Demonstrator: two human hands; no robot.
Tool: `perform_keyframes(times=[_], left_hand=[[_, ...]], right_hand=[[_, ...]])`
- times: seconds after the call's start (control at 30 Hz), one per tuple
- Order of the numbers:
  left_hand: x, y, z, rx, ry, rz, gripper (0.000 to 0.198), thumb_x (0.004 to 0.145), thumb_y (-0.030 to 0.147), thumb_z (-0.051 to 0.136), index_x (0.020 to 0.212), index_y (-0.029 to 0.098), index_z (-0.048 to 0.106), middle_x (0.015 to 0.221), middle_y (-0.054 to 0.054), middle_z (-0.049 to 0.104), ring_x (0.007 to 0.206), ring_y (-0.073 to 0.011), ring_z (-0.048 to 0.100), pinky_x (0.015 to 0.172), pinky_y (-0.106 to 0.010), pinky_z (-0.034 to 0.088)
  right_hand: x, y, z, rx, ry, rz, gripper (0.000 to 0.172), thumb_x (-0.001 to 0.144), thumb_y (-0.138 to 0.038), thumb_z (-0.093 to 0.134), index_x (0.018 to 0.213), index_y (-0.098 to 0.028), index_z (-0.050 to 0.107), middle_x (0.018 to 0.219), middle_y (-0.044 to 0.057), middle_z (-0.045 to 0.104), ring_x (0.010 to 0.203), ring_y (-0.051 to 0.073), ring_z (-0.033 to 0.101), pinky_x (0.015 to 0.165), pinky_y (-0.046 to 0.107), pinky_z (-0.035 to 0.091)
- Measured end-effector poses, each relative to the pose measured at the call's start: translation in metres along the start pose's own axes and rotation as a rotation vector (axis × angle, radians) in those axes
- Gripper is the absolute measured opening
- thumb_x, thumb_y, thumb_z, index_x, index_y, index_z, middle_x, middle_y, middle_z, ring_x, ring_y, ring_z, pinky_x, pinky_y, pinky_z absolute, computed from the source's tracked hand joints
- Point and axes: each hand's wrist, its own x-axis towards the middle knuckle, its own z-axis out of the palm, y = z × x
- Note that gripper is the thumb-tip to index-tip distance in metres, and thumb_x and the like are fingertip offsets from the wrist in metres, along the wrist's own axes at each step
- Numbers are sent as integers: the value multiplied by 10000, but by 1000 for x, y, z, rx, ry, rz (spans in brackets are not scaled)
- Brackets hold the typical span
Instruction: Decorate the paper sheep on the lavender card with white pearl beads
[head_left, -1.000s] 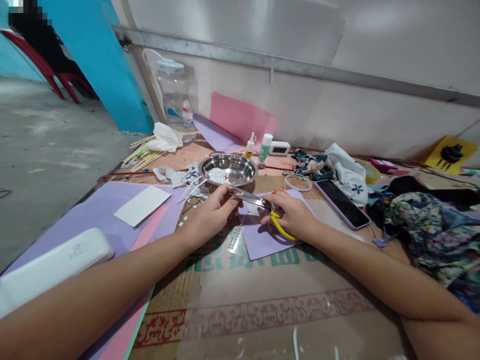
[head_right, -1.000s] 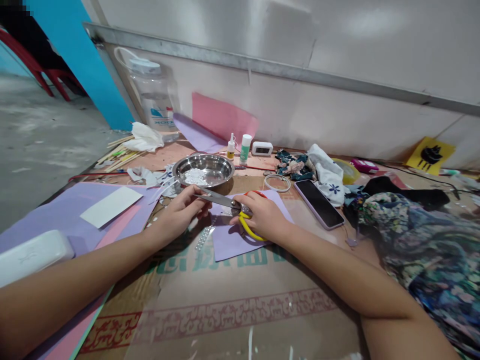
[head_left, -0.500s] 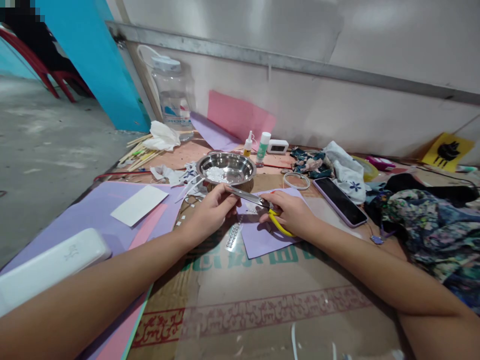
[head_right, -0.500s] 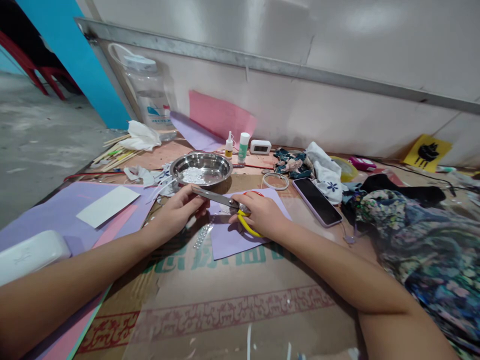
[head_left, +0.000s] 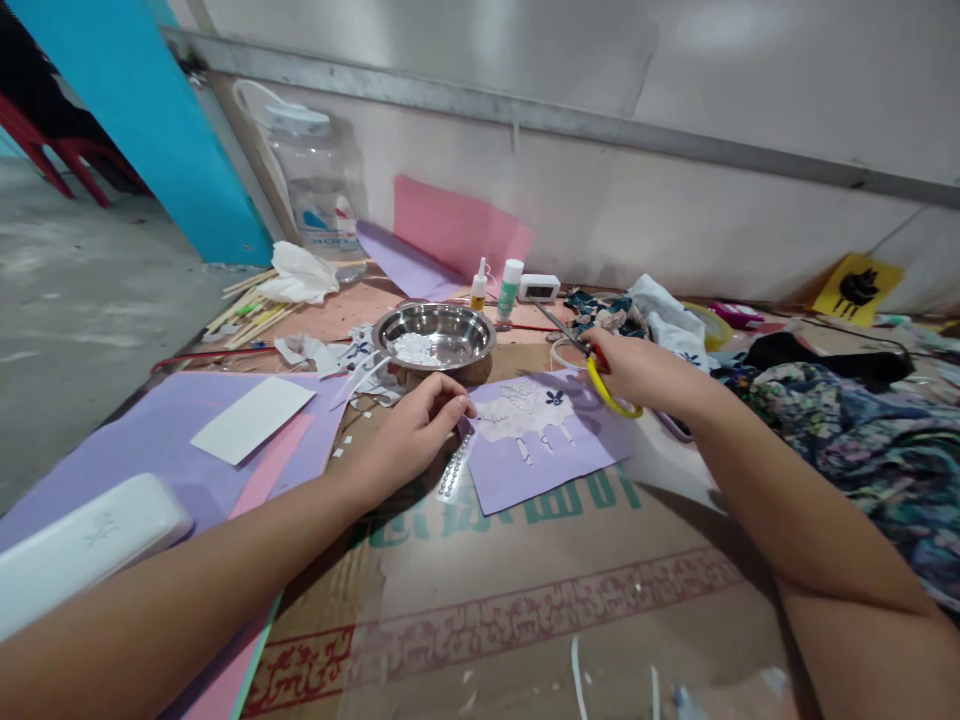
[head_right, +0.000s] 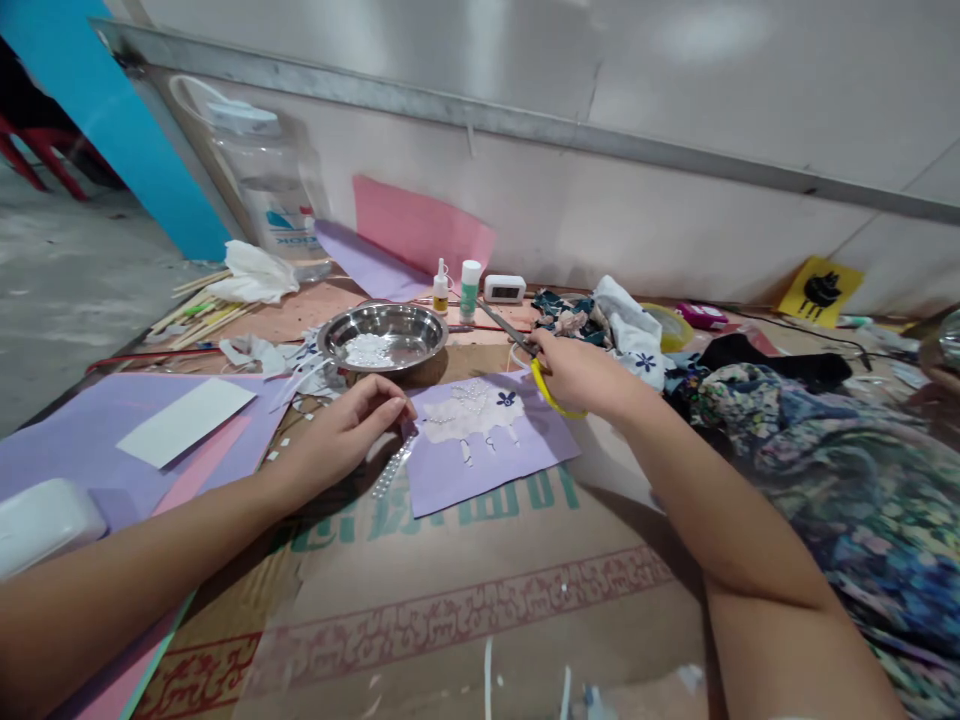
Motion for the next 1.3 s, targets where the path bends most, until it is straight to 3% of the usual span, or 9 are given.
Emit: perform_keyframes(times=[0.17,0.33,0.53,0.63,0.73,0.8,0.93,1.13,1.3], left_hand=[[2,3,0,57,-11,-6,215,956,383,445,915,201,550,857,-35,661,787,-185,622,742,-355,494],[2,4,-1,142,-16,8,214,943,384,445,899,208,559,838,-28,656,782,-188,614,735,-355,483],[-1,9,-1,266,-38,29,214,932,390,458,913,211,573,819,-12,649,732,-177,587,684,-328,461],[-3,11,0,286,-53,50,217,940,388,450,920,208,570,829,-7,655,726,-171,594,684,-322,472],[-4,13,1,276,-47,75,215,936,394,465,950,208,572,849,-2,662,741,-168,607,683,-308,482],[-5,13,2,268,-49,89,229,937,414,473,969,211,575,845,3,662,738,-164,609,674,-296,482],[-6,15,5,294,-48,109,263,934,442,472,973,208,585,840,0,664,724,-162,607,662,-286,473],[-9,24,8,397,-41,112,282,934,441,447,971,204,594,889,-33,694,773,-183,634,691,-297,472],[-11,27,9,484,-48,121,279,939,433,442,968,208,604,897,-28,700,799,-191,644,735,-306,476]], right_hand=[[11,25,0,-145,-223,92,454,873,-245,578,1303,-111,531,1054,187,723,835,279,683,590,301,413],[14,29,4,-166,-253,80,431,869,-201,572,1292,-119,566,1067,180,728,849,280,688,629,310,437],[7,12,-1,-167,-13,11,279,927,-222,535,1151,-113,659,1107,199,700,998,323,650,764,369,452],[-3,-16,8,143,277,-201,156,946,-233,550,951,-173,695,939,101,723,878,232,648,742,323,451],[-15,-49,27,431,397,-488,143,954,-267,578,913,-191,692,844,51,716,782,174,632,746,298,466],[-22,-65,40,560,393,-605,153,962,-291,582,941,-184,689,845,43,720,766,157,635,739,284,476],[-27,-77,56,725,386,-587,179,959,-346,606,934,-186,683,834,33,715,749,147,637,728,279,489],[-26,-78,59,832,421,-633,132,942,-304,636,899,-196,700,806,20,717,767,145,653,750,278,506],[-27,-80,56,915,312,-565,90,914,-234,645,869,-207,719,843,13,740,795,140,668,776,273,513]])
